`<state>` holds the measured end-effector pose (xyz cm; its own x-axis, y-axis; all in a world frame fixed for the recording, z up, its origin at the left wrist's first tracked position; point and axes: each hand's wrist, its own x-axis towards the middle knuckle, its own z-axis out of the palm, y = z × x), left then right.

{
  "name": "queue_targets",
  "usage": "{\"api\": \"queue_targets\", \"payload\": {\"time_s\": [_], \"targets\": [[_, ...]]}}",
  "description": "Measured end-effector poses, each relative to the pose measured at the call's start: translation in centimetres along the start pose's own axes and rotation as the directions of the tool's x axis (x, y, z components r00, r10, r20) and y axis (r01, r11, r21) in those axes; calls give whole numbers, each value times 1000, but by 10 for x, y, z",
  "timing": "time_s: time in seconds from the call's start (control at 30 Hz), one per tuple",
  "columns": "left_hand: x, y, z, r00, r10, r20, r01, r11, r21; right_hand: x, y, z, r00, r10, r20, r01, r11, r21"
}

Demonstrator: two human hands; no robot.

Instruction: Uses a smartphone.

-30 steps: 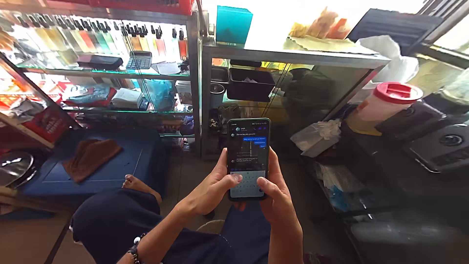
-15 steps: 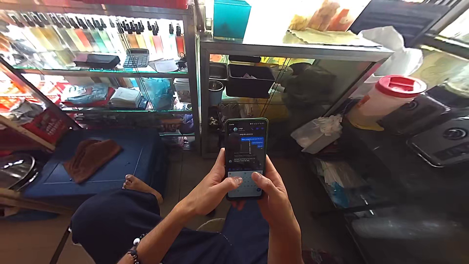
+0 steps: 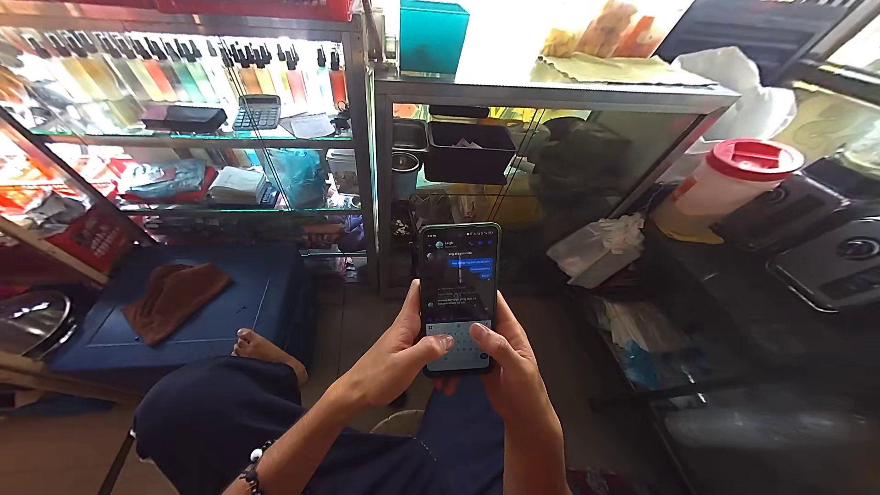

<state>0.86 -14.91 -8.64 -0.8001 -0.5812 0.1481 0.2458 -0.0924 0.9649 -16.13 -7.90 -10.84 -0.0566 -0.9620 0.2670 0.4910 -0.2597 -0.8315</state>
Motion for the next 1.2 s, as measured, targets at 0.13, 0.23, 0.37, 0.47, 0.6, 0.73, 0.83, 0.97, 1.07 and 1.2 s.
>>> {"api": "queue_targets", "payload": {"time_s": [0.13, 0.23, 0.37, 0.47, 0.6, 0.73, 0.83, 0.97, 1.07, 1.2], "targets": [[1, -1, 0, 1000, 2, -3, -2, 1000, 0, 0, 0, -1, 1000, 2, -3, -2, 1000, -13], [0, 0, 0, 1000, -7, 2, 7, 1000, -2, 1, 1, -1, 1000, 4, -7, -4, 1000, -9], [0, 0, 0, 1000, -22, -13, 22, 1000, -9, 1, 1, -1, 1000, 12, -15, -12, 1000, -4], [0, 0, 0, 1000, -24, -17, 24, 1000, 1, 1, 0, -1, 1000, 19, -12, -19, 1000, -5], [0, -1, 0, 1000, -14, -9, 14, 1000, 7, 1, 0, -1, 1000, 10, -12, -10, 1000, -1], [0, 0, 0, 1000, -22, -9, 22, 1000, 4, 1, 0, -1, 1000, 18, -19, -18, 1000, 5], [1, 0, 0, 1000, -27, -13, 27, 1000, 1, 2, 0, -2, 1000, 23, -14, -23, 1000, -3], [1, -1, 0, 999, -34, -20, 34, 999, 1, 2, -1, -1, 999, 38, -32, -39, 999, -19], [1, -1, 0, 999, -31, -26, 31, 999, 8, 2, -1, -2, 998, 41, -37, -42, 999, -23], [2, -2, 0, 1000, -17, -10, 17, 1000, 4, 2, -2, -2, 998, 51, -34, -52, 999, -11]]}}
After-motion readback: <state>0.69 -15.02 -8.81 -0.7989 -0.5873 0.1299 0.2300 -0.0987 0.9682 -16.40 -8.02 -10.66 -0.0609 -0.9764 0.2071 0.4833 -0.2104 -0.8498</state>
